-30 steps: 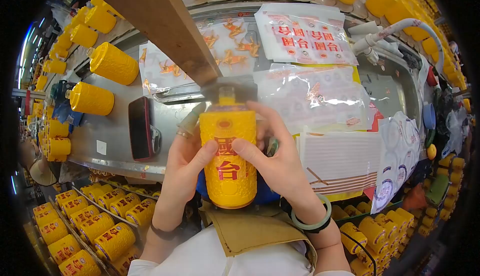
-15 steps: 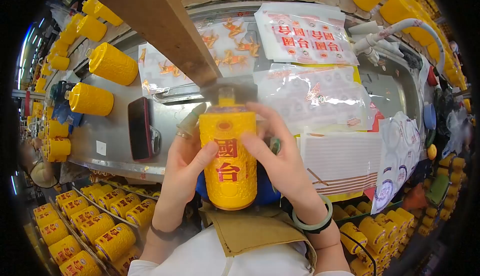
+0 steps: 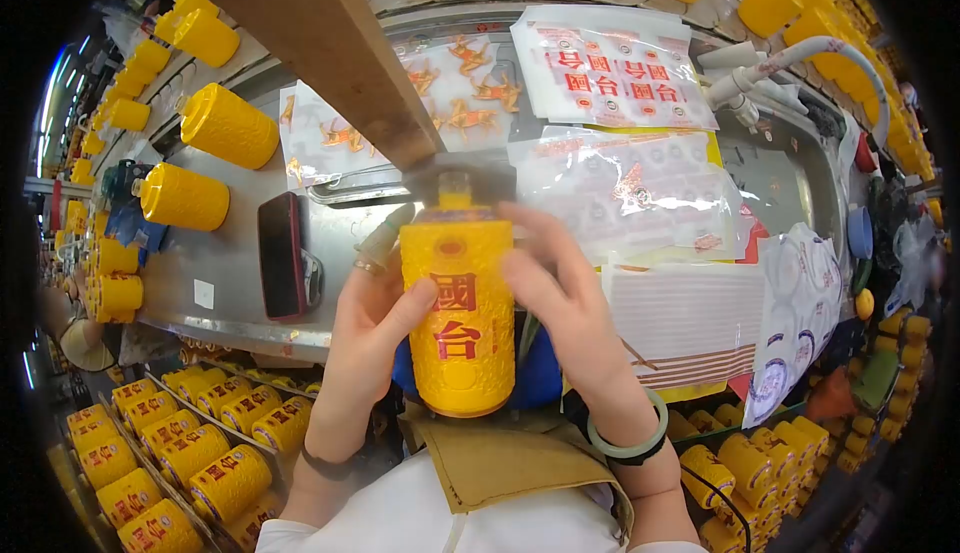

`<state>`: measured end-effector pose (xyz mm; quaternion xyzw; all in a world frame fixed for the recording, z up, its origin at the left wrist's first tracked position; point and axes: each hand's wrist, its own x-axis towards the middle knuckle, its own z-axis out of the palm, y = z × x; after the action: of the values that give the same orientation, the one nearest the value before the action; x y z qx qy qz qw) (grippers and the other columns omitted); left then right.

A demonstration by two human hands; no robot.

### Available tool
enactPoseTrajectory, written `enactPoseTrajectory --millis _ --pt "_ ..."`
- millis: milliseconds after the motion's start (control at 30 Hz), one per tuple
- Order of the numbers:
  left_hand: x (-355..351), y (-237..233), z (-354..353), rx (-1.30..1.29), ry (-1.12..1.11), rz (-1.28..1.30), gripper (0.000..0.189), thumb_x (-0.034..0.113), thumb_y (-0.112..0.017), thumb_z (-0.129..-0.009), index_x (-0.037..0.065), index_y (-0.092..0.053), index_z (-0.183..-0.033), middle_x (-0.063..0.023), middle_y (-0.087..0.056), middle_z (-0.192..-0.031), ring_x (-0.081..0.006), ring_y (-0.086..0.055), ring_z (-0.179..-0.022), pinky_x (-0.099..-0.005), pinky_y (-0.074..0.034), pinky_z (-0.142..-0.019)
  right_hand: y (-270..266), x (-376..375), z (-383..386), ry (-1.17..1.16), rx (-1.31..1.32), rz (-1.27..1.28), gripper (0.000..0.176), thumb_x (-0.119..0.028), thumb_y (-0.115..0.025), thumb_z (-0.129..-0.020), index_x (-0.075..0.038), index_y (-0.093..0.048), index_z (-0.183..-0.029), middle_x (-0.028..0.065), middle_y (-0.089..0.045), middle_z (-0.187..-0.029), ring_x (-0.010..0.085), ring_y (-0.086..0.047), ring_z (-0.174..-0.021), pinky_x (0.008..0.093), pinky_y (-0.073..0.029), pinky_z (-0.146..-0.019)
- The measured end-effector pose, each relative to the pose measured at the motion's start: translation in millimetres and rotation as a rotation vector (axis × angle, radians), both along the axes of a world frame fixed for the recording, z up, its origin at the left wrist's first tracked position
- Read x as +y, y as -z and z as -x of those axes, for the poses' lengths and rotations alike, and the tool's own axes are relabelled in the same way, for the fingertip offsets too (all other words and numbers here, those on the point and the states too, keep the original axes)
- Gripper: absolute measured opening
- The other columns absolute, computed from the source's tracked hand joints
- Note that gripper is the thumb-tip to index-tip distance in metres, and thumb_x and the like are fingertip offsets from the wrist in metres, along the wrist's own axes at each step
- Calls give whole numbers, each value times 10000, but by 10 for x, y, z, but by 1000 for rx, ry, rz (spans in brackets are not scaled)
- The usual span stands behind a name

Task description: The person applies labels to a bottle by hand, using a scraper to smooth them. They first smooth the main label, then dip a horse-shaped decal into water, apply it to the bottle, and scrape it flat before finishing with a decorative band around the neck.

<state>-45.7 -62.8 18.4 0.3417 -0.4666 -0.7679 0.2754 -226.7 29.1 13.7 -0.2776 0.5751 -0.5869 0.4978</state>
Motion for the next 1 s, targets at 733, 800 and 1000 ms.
enactPoseTrajectory --millis 733,800,1000 --pt "80 -15 118 15 -3 196 857 20 -740 -923 -17 -214 -1598 -161 -473 -1478 -223 -517 -1353 -384 -455 -1121 -724 -427 143 -285 1083 422 324 77 -680 -838 -21 -711 -1145 142 -695 -1001 318 -680 -926 374 -545 -820" --pt "86 -26 125 31 -4 205 856 20 -741 -922 -15 -216 -1597 -157 -471 -1478 -220 -514 -1353 -384 -452 -1124 -703 -530 206 -220 1171 454 322 73 -685 -840 -26 -713 -1145 141 -695 -986 315 -679 -917 374 -543 -808" --pt "81 -10 115 -16 0 228 847 24 -741 -922 -10 -224 -1592 -157 -478 -1471 -217 -509 -1355 -384 -449 -1126 -731 -443 180 -170 1155 401 304 60 -692 -847 -33 -717 -1135 139 -697 -979 310 -678 -893 372 -544 -782"
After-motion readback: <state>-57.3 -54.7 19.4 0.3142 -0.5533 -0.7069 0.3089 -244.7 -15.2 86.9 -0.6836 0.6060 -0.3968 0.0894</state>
